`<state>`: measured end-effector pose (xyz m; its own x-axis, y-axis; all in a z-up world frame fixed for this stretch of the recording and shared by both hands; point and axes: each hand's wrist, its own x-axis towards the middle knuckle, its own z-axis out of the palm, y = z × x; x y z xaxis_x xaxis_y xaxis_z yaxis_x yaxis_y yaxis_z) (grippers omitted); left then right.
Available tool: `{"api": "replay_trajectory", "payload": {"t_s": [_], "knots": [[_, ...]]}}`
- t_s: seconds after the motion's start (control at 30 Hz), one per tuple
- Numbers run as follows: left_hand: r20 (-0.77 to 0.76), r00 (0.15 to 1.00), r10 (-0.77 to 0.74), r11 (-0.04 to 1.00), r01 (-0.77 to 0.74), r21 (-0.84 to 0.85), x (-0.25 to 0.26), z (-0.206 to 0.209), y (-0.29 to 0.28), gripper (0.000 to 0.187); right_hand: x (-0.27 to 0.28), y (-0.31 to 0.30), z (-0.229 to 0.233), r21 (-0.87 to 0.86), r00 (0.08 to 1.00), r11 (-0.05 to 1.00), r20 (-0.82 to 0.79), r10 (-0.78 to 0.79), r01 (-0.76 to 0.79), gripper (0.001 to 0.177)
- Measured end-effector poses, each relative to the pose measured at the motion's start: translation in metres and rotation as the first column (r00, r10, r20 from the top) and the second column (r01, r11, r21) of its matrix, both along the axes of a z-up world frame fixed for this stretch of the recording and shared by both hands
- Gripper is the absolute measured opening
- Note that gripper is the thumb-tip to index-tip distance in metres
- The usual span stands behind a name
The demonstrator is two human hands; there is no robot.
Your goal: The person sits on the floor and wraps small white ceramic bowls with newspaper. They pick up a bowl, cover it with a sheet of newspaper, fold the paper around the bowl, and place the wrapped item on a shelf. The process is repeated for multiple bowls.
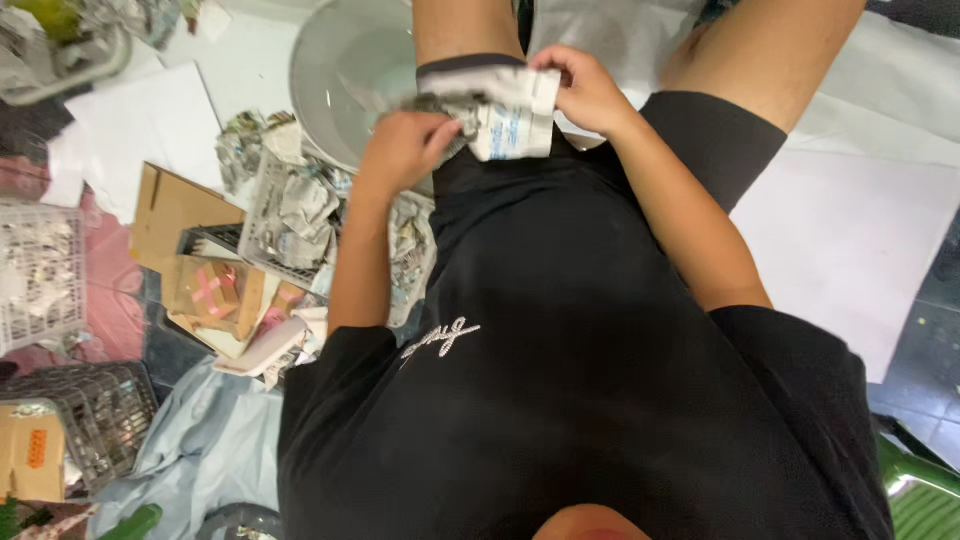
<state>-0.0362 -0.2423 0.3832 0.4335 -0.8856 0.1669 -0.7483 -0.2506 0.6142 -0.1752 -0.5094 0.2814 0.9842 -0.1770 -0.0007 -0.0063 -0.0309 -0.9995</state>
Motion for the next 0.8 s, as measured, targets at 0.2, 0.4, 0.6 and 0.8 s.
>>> {"api": "replay_trajectory", "payload": {"t_s": [0.2,0.4,0.6,0.8], "knots": [[0.103,0.971,0.214,0.940,-0.176,-0.293,-0.007,-0.017,-0.026,0.014,0.021,-0.006,0.000,0.063,0.962,0.996,-0.270,-0.043,0.063,0.015],[-0.003,0.989,0.148,0.978,-0.147,-0.150,0.002,-0.028,-0.031,0.019,0.040,-0.019,-0.012,0.229,0.988,0.972,-0.155,-0.010,0.045,0.017],[-0.068,0.998,-0.003,1.000,0.003,0.004,0.009,-0.054,-0.049,0.018,0.065,-0.032,-0.025,-0.037,0.968,0.996,-0.237,-0.083,0.076,0.022],[0.126,0.992,0.013,1.000,-0.017,0.026,0.017,-0.039,-0.070,0.063,0.076,-0.042,-0.023,-0.192,0.972,0.967,-0.133,-0.196,0.169,0.025]]}}
